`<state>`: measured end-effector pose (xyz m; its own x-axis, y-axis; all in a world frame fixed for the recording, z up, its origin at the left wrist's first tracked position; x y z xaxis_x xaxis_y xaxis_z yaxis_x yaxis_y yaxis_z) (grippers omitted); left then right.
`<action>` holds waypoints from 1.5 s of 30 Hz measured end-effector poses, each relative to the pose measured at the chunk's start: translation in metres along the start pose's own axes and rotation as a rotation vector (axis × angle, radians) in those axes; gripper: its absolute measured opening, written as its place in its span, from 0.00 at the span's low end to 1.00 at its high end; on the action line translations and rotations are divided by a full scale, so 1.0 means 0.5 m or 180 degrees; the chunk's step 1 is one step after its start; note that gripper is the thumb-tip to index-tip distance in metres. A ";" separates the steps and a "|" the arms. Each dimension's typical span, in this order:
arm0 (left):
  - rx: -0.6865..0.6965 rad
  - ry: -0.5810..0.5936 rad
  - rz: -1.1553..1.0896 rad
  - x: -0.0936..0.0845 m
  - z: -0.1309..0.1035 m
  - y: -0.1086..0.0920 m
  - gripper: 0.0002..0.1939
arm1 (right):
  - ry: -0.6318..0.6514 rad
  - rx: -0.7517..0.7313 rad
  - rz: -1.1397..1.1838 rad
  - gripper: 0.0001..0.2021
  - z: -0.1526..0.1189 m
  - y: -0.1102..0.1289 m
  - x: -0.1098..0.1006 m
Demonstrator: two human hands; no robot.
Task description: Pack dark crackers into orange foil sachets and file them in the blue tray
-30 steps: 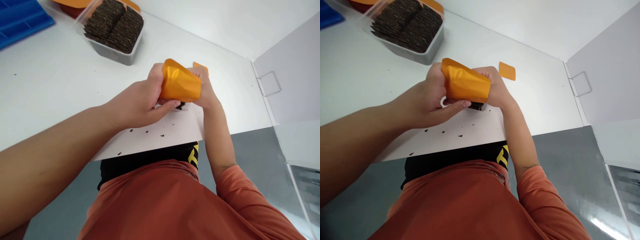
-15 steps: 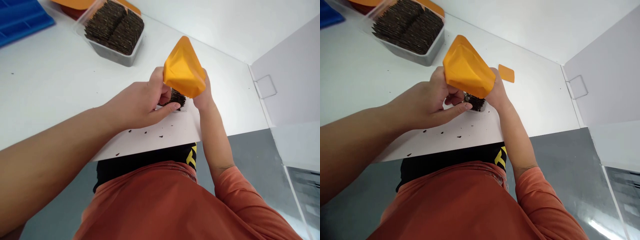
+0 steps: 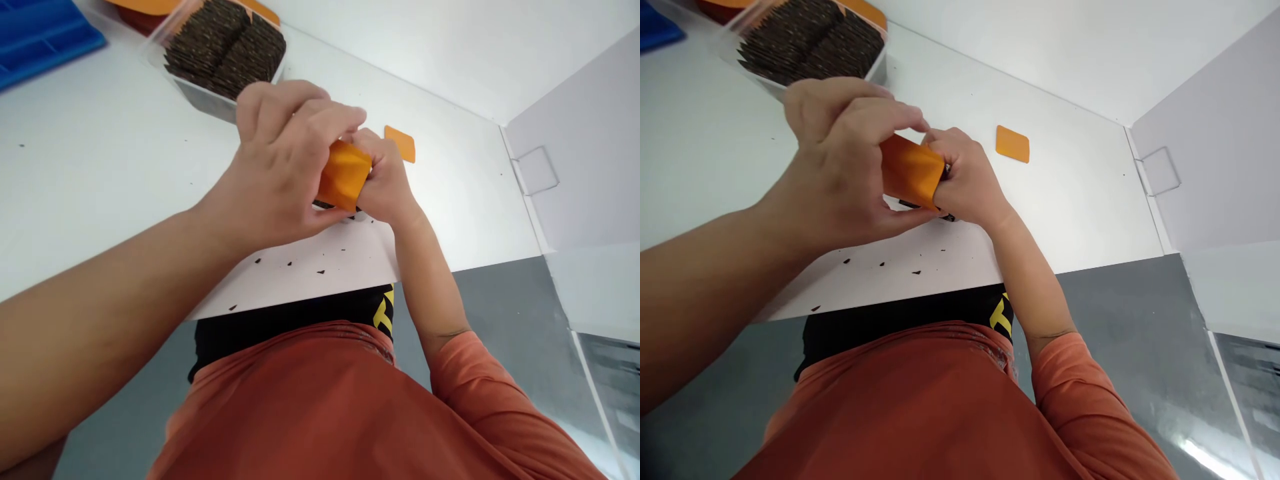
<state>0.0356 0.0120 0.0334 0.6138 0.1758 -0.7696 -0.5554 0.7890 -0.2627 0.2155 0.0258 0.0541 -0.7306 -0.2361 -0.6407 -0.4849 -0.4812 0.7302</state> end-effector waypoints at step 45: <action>-0.1274 -0.0661 -0.0452 -0.032 -0.003 0.047 0.44 | -0.0498 0.0846 -0.1607 0.08 0.010 -0.064 -0.034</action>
<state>0.0118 0.0269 0.0387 0.7759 0.2287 -0.5879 -0.6054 0.5318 -0.5922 0.2411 0.0496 0.0427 -0.4305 0.1042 -0.8966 -0.8801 -0.2689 0.3913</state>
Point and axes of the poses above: each hand's wrist, its own z-axis towards the middle knuckle, its own x-axis out of the palm, y = z × x, the point moved 2 cm from there along z, towards the middle knuckle, and after that the axes turned 3 degrees about y, right-handed, at the moved point
